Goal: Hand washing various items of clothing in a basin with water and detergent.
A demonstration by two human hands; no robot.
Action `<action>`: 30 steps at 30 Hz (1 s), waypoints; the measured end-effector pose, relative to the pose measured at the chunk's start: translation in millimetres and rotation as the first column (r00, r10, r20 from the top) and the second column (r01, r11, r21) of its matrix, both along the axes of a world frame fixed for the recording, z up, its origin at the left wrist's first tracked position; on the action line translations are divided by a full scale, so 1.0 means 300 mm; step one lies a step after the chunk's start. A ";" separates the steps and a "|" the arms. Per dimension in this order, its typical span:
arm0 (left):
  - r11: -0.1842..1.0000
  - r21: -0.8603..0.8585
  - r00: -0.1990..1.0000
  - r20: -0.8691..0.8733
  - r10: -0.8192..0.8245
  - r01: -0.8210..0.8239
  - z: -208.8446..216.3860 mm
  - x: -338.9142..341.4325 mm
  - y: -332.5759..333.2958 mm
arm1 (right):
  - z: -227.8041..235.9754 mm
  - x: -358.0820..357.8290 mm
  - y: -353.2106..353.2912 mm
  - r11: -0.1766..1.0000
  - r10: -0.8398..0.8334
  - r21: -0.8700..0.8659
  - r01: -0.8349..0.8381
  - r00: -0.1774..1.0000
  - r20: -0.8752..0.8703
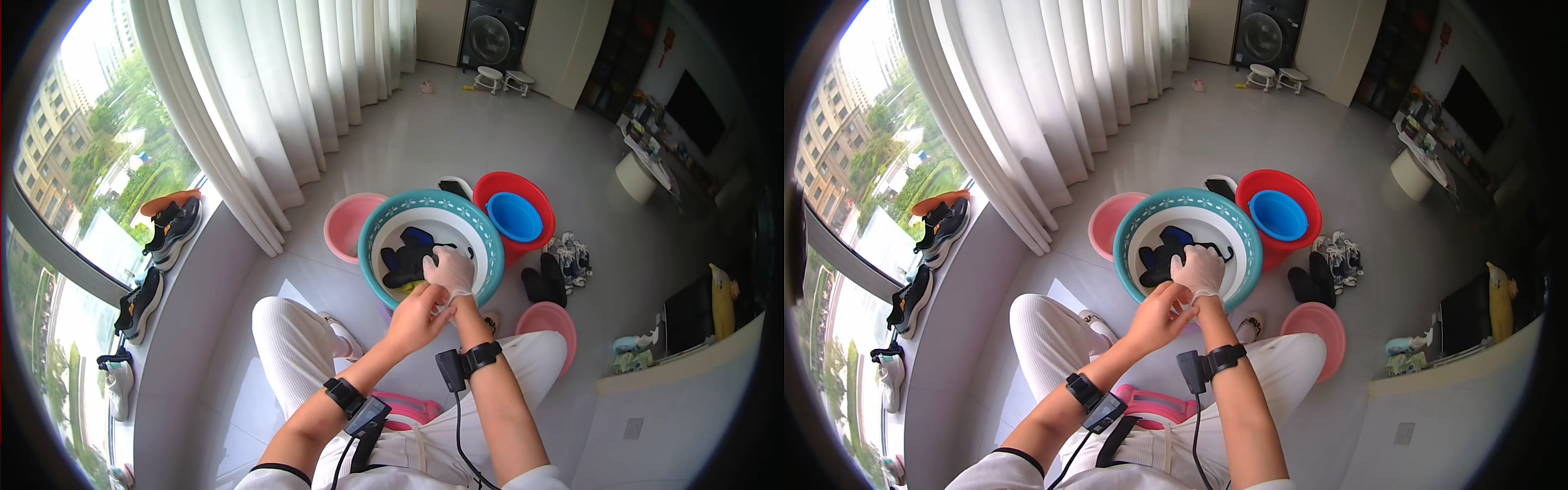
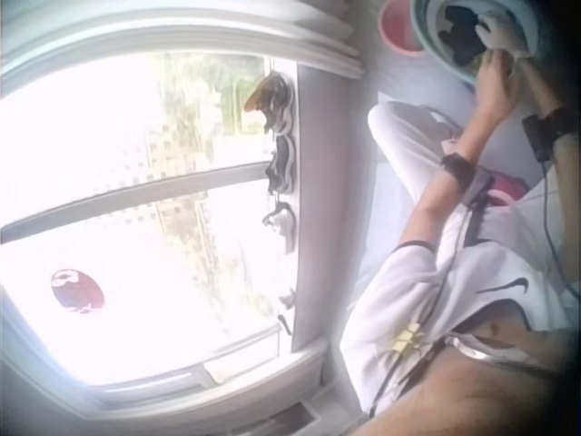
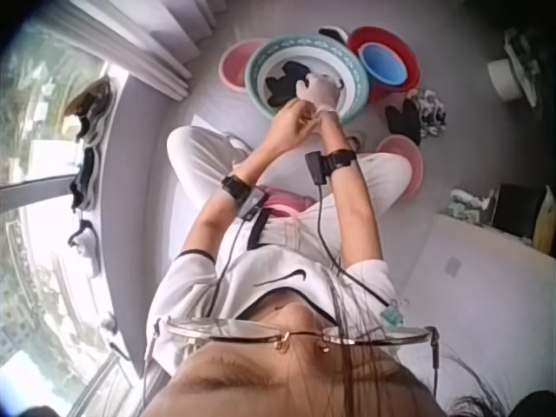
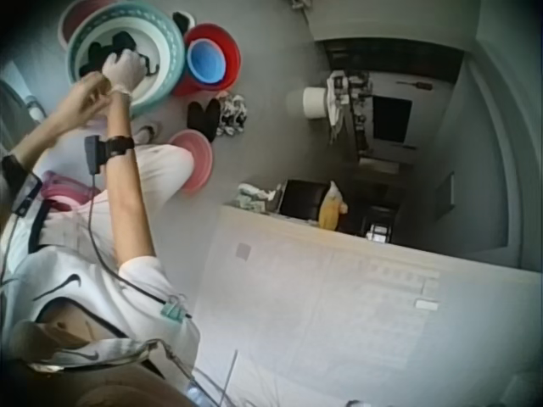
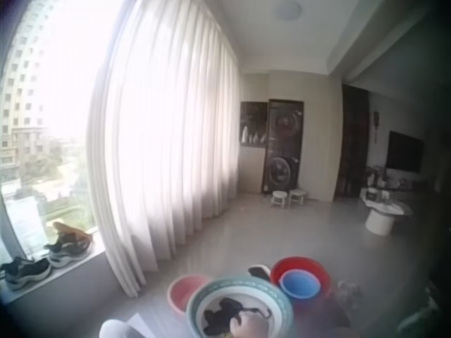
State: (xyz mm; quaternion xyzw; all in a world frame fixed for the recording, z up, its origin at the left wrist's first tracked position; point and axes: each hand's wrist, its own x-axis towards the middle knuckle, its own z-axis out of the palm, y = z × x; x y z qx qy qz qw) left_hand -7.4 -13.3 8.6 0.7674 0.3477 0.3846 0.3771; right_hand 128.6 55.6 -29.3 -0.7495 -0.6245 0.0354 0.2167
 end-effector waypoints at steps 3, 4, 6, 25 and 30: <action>1.000 0.007 0.997 0.071 -0.029 0.028 -0.021 0.024 0.005 | 0.004 -0.008 -0.020 0.998 -0.007 -0.060 0.015 0.990 0.138; 0.997 0.002 0.989 0.131 -0.074 0.074 -0.021 0.025 0.004 | 0.004 -0.012 -0.029 0.998 0.009 -0.062 0.007 0.968 0.250; 0.970 0.061 0.966 0.100 -0.240 0.234 -0.023 0.008 0.000 | 0.006 -0.016 -0.048 0.992 0.027 -0.130 0.008 0.963 0.267; 0.940 -0.331 0.983 -0.125 -0.132 0.084 -0.147 -0.173 0.200 | -0.187 0.203 -0.281 0.939 0.259 -0.244 -0.241 0.965 0.044; 0.913 -0.400 0.989 -0.084 -0.125 0.082 -0.146 -0.129 0.337 | -0.121 0.200 -0.188 0.812 0.149 -0.568 -0.135 0.989 -0.022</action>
